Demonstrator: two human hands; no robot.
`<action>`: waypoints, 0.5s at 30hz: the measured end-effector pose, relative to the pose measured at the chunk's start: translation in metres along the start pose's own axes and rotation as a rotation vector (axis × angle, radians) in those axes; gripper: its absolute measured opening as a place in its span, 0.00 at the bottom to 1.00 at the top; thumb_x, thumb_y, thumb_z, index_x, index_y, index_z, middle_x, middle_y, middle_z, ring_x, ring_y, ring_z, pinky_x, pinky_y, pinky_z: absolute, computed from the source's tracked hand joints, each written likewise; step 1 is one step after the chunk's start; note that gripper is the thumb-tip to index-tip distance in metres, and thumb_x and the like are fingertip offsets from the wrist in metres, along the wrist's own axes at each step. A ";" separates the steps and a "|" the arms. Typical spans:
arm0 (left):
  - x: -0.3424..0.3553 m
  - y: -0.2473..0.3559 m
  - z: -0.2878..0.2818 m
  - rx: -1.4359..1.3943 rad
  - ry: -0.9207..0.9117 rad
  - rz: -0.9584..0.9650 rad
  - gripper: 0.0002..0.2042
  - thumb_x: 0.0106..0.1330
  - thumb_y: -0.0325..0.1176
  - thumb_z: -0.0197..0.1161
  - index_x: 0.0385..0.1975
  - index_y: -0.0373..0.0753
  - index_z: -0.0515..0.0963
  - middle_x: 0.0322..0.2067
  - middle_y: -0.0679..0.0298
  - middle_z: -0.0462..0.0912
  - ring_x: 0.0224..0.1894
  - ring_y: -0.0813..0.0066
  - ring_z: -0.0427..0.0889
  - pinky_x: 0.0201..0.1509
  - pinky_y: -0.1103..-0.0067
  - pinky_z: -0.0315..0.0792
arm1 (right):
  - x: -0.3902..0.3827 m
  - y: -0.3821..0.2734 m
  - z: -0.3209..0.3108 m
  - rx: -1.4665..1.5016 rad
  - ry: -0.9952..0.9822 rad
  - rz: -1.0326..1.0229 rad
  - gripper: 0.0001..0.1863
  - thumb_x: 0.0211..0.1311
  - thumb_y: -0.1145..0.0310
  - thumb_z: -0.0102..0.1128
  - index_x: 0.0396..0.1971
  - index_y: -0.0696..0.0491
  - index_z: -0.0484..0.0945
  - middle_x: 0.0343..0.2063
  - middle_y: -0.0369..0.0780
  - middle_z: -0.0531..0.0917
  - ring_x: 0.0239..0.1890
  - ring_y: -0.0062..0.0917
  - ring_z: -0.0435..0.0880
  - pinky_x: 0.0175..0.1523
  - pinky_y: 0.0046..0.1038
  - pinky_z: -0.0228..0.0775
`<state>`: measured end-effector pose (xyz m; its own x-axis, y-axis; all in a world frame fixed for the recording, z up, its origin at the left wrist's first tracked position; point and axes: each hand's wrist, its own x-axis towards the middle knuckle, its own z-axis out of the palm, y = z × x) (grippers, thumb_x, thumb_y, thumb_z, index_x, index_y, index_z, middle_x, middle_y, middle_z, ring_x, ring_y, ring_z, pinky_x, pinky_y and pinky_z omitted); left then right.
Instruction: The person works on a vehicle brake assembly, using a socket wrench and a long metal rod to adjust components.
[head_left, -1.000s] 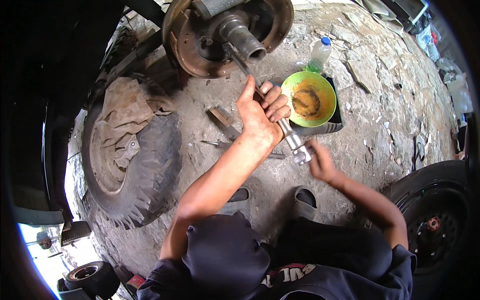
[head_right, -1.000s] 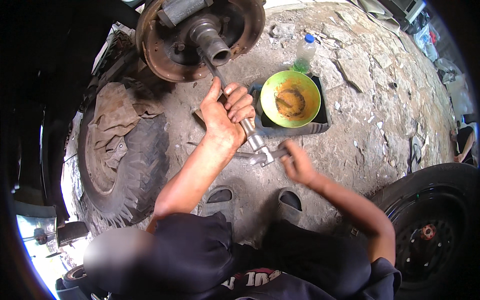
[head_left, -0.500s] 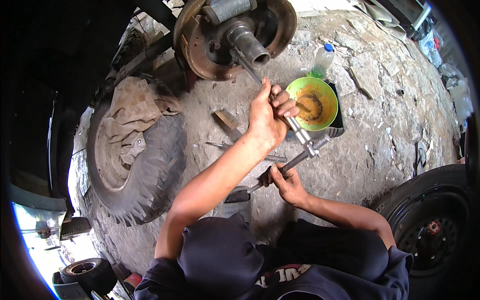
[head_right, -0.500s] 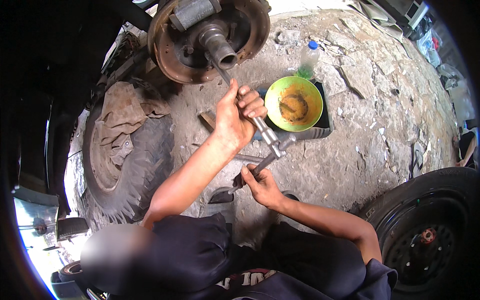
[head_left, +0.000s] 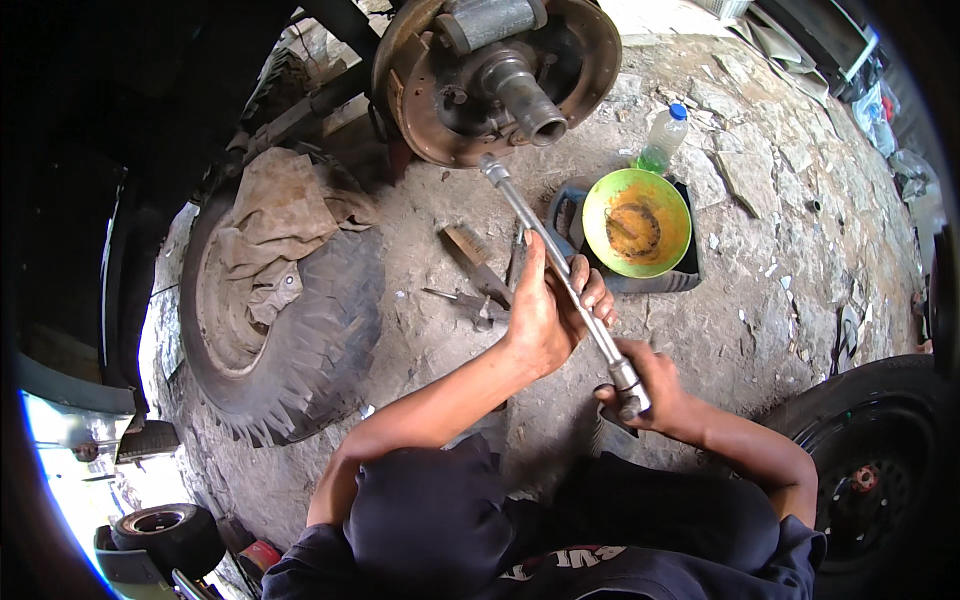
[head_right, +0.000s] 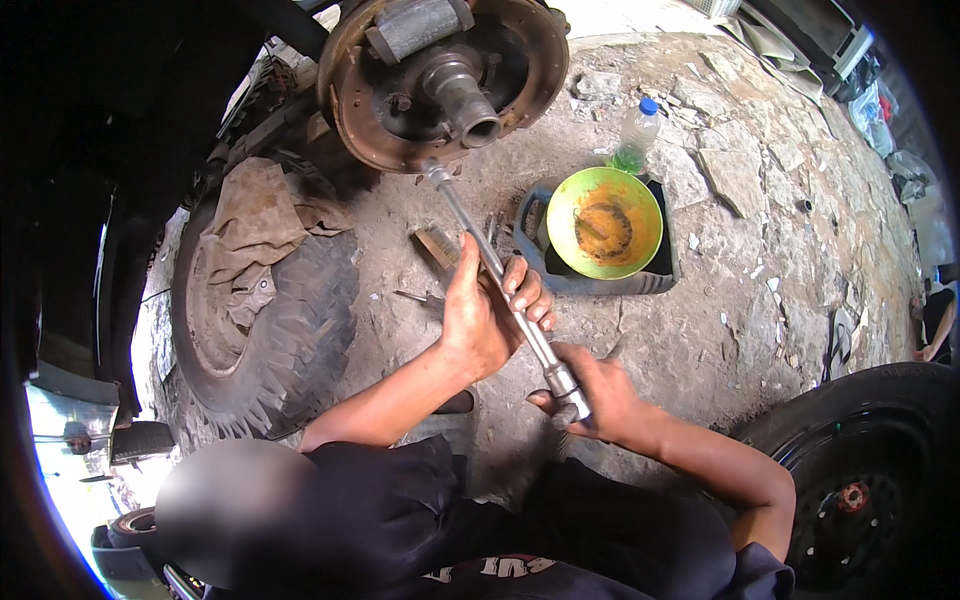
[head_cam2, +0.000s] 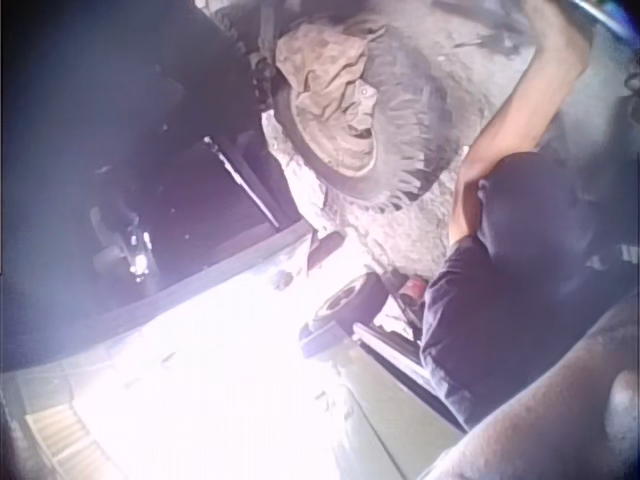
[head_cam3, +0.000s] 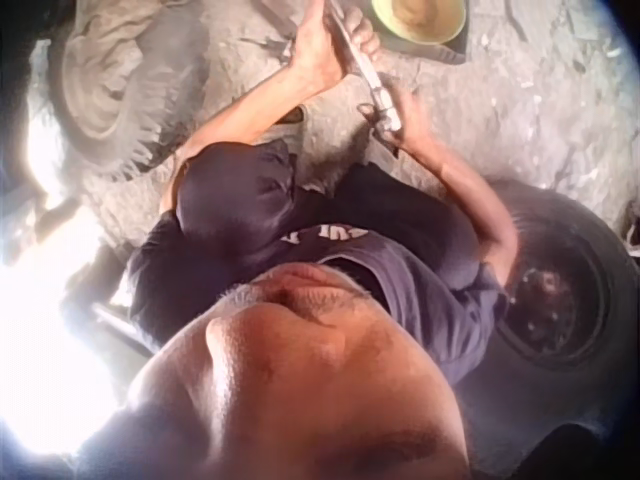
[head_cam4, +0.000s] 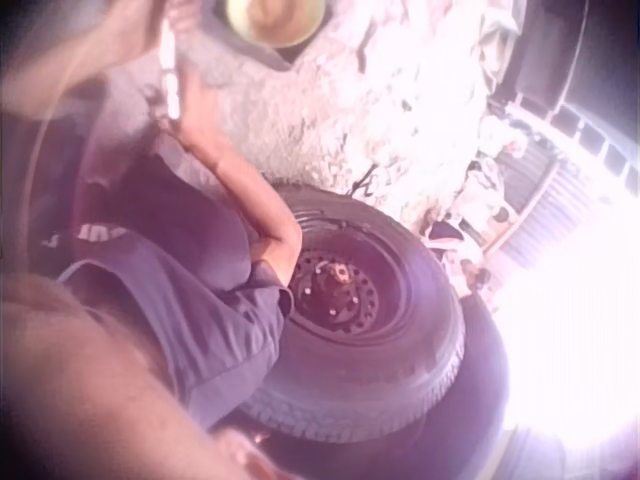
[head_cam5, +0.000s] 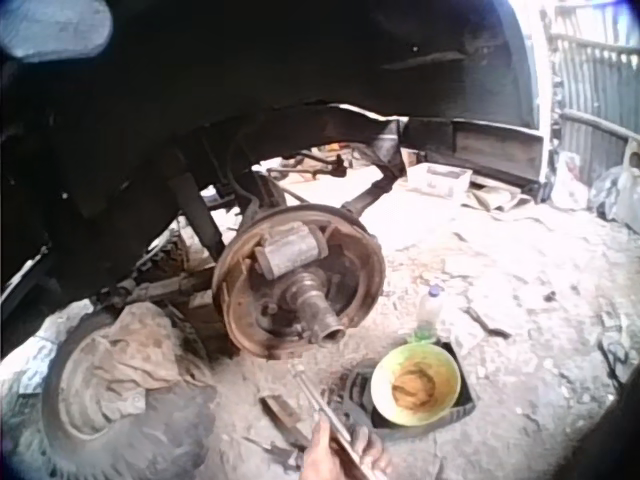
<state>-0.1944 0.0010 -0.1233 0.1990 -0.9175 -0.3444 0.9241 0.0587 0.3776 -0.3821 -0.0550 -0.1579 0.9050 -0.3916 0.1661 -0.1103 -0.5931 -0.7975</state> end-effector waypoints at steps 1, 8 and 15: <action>-0.005 0.006 -0.009 0.034 -0.117 0.057 0.32 0.67 0.69 0.37 0.21 0.44 0.66 0.19 0.66 0.65 0.28 0.71 0.69 0.35 0.73 0.67 | 0.008 -0.006 -0.008 -0.054 0.011 -0.106 0.33 0.51 0.58 0.74 0.52 0.58 0.69 0.25 0.47 0.82 0.23 0.40 0.85 0.27 0.37 0.77; 0.007 0.051 0.002 0.257 -0.030 0.262 0.25 0.73 0.59 0.39 0.38 0.42 0.70 0.27 0.66 0.70 0.30 0.70 0.71 0.40 0.71 0.68 | 0.050 -0.043 -0.048 -0.462 0.013 -0.434 0.38 0.54 0.52 0.70 0.56 0.64 0.68 0.21 0.41 0.79 0.17 0.31 0.82 0.20 0.30 0.72; 0.017 0.070 0.020 0.163 -0.115 0.257 0.20 0.73 0.56 0.43 0.33 0.45 0.67 0.25 0.69 0.65 0.29 0.73 0.66 0.36 0.74 0.63 | 0.074 -0.074 -0.069 -0.748 -0.015 -0.466 0.32 0.54 0.59 0.65 0.56 0.60 0.69 0.20 0.37 0.75 0.16 0.28 0.79 0.19 0.28 0.71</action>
<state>-0.1331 -0.0183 -0.0858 0.3721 -0.9199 -0.1238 0.7823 0.2390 0.5752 -0.3354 -0.0883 -0.0464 0.9297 0.0116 0.3682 0.0363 -0.9975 -0.0602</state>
